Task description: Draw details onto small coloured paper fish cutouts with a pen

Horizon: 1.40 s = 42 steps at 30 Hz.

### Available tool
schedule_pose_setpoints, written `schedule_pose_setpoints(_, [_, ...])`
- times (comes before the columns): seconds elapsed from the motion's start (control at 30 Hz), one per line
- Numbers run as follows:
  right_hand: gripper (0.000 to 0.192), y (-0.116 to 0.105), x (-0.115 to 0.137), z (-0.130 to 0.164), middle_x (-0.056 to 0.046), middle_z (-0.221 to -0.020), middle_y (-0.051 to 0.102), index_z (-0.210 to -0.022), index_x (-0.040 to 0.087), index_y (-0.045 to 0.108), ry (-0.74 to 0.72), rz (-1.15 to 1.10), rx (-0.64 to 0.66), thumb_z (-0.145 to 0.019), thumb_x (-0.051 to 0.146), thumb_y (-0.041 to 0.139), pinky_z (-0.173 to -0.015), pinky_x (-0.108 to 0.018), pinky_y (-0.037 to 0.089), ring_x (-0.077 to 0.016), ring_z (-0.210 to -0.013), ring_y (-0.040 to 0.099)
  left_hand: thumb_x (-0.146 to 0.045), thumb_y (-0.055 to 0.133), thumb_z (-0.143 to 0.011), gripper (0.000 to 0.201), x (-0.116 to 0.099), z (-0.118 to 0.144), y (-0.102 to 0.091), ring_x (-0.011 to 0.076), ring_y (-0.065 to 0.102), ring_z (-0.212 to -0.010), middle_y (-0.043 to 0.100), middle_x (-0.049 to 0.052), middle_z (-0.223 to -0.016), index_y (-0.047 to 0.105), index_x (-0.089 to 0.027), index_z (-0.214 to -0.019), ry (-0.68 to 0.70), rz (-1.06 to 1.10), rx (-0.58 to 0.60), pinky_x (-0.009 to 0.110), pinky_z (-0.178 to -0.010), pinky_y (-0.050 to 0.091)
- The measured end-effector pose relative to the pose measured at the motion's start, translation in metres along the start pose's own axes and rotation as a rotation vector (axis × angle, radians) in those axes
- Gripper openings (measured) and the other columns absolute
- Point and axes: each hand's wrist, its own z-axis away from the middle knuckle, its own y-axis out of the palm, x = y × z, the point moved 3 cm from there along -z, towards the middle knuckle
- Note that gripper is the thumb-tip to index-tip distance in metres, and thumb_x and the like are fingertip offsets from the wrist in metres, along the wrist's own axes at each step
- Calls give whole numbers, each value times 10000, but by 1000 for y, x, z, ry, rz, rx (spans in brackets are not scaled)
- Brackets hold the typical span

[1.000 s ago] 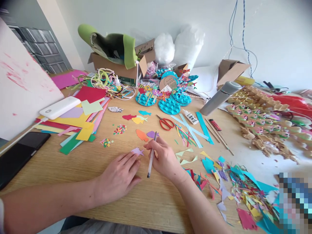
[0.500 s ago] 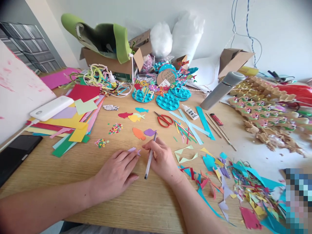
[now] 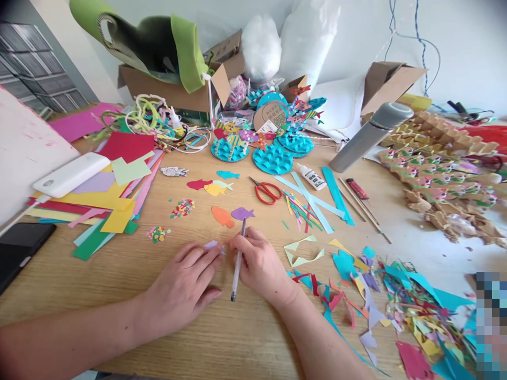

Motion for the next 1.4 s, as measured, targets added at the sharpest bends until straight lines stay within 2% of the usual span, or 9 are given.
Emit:
schedule_pose_setpoints(0.2, [283,-1,1,0,-33,-692,597,-851,225,520,-24,-1,0,-744,-30,463,-680,-325,459,-231,-841,570,-451,406,-948,495,1,0,2,274,445,-1229,516,118,-1370,536,-103,-1275,-6,13,-5,454,-1082,224])
schedule_pose_setpoints(0.43, [312,-3,-7,2,-53,-892,682,-859,229,515,26,-36,-148,-720,-49,475,-690,-327,479,-217,-844,587,-440,412,-945,489,0,0,0,281,410,-1271,505,138,-1367,529,-96,-1272,-17,62,-18,465,-1097,226])
schedule_pose_setpoints(0.67, [316,-5,-8,2,-37,-907,695,-857,240,527,52,-72,-233,-728,-43,474,-716,-334,496,-208,-861,606,-359,442,-938,417,3,-2,-11,284,443,-1202,538,147,-1296,553,-76,-1223,-16,148,-43,444,-1037,338])
schedule_pose_setpoints(0.77, [297,-5,-7,1,-39,-899,698,-845,238,530,57,-71,-253,-736,-33,477,-711,-338,500,-208,-852,610,-336,463,-930,362,13,-5,-13,272,460,-1140,548,118,-1241,554,-124,-1210,-85,206,-83,435,-990,388])
schedule_pose_setpoints(0.93, [282,-6,-6,1,-53,-870,695,-841,234,536,57,-50,-258,-743,-19,458,-677,-341,499,-210,-824,616,-327,566,-872,274,34,-12,-7,285,450,-1093,529,119,-1137,581,-130,-1062,-317,196,-130,472,-951,411])
schedule_pose_setpoints(1.1, [291,-7,-4,1,-55,-867,695,-842,236,544,40,-47,-262,-738,-18,449,-662,-344,492,-210,-802,617,-365,644,-827,263,40,-16,0,271,443,-1080,527,86,-1073,590,-149,-966,-369,231,-145,464,-945,413])
schedule_pose_setpoints(1.4, [295,-8,-2,2,-52,-880,689,-860,232,555,26,-51,-274,-747,-22,457,-669,-342,483,-209,-798,601,-299,726,-769,211,40,-16,3,245,457,-1015,547,59,-987,593,-156,-850,-378,302,-157,414,-899,412])
